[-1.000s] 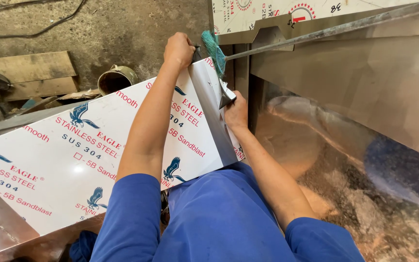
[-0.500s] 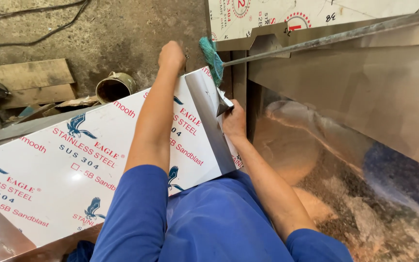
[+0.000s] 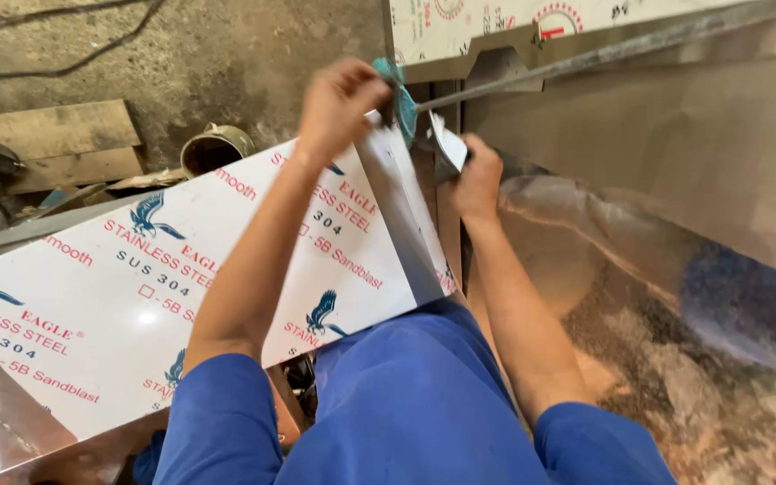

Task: Cutting a piece of stainless steel sheet using an angle grinder.

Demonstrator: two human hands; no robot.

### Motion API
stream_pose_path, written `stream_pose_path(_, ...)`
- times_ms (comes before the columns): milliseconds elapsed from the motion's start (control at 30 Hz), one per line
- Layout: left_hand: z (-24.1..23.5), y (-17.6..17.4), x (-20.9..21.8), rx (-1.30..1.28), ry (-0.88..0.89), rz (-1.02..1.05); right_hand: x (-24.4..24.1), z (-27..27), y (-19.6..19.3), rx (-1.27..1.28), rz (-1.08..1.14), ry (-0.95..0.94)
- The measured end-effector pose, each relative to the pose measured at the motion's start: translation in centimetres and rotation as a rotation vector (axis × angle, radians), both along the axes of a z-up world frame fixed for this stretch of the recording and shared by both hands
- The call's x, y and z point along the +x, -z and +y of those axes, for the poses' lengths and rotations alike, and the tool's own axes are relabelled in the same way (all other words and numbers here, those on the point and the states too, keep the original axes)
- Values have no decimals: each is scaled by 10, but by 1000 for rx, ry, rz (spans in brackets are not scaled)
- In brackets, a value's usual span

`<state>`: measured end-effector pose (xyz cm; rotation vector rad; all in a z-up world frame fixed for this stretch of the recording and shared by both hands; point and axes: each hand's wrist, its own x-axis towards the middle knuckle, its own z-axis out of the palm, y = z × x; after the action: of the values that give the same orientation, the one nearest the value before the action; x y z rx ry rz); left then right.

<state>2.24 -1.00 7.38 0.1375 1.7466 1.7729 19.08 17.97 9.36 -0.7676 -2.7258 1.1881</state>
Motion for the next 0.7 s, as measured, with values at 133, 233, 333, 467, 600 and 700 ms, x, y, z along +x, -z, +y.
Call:
stream_pose_path(133, 16, -12, 88, 158, 127, -222, -29, -16, -40, -178, 39, 42)
stream_pose_path(233, -6, -15, 113, 215, -239, -105, -22, -23, -59, -486, 52, -132)
stream_pose_path(333, -41, -42, 127, 206, -429, -197, -4, -24, -79, -419, 24, -386)
stream_pose_path(467, -72, -61, 176, -277, -428, 236, 45, -8, -41, -190, -85, -433)
stream_pose_path(600, -72, -36, 232, -566, -361, 356, 78, -10, -36, -114, -55, -542)
stream_pose_path(700, -58, -27, 264, -583, -426, 360, 86, -13, -26, -25, 27, -593)
